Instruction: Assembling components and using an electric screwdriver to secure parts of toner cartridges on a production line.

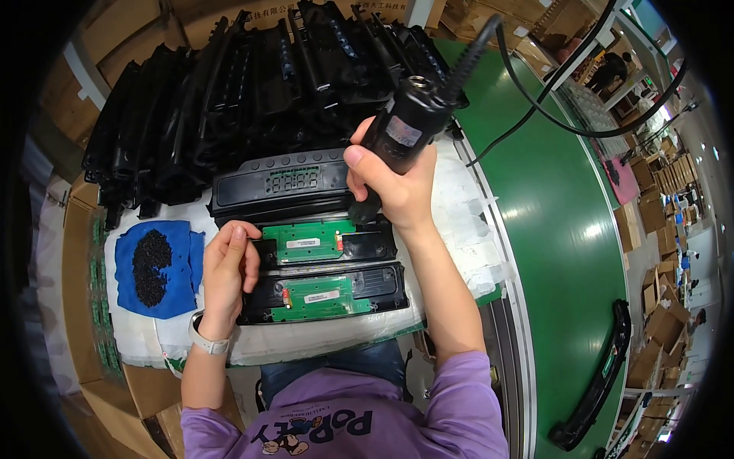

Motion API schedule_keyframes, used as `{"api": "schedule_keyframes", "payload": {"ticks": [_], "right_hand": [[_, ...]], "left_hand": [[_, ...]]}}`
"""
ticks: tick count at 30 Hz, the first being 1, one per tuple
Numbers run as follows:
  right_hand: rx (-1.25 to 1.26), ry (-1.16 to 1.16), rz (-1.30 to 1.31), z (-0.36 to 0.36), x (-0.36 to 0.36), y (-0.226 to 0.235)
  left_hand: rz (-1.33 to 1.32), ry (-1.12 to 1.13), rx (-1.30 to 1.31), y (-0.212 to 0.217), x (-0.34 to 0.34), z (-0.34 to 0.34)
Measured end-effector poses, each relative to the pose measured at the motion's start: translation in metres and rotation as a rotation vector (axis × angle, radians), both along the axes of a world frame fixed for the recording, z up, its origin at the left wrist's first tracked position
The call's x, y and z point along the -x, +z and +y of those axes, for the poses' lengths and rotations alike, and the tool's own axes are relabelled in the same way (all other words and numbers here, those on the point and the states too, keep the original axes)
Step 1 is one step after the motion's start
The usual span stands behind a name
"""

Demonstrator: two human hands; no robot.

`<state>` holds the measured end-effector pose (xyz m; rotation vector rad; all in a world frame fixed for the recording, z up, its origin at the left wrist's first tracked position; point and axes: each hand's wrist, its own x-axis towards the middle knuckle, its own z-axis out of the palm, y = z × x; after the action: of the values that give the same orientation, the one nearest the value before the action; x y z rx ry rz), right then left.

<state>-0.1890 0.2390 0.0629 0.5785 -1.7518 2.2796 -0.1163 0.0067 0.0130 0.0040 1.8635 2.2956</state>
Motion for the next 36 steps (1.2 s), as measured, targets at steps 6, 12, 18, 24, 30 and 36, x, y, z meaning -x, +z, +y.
{"api": "schedule_keyframes", "payload": {"ticks": [6, 12, 18, 24, 30, 36], "right_hand": [[-0.070, 0.023, -0.022, -0.008, 0.001, -0.001], [-0.096, 0.054, -0.032, -0.012, 0.000, 0.002], [-0.169, -0.038, 0.042, -0.017, -0.015, 0.001], [0.536, 0.329, 0.170, -0.020, -0.020, 0.002], [0.629, 0.296, 0.128, -0.027, -0.030, 0.001], [0.648, 0.238, 0.083, -0.026, -0.031, -0.001]], "left_hand": [[0.003, 0.138, -0.047, -0.006, 0.006, -0.003], [0.014, 0.120, -0.031, -0.017, 0.010, -0.004], [-0.037, 0.086, 0.003, -0.012, 0.008, -0.003], [0.037, -0.014, 0.016, -0.012, 0.002, 0.002], [0.031, -0.095, -0.026, -0.005, -0.005, 0.013], [0.017, -0.108, -0.055, -0.005, -0.004, 0.010]]}}
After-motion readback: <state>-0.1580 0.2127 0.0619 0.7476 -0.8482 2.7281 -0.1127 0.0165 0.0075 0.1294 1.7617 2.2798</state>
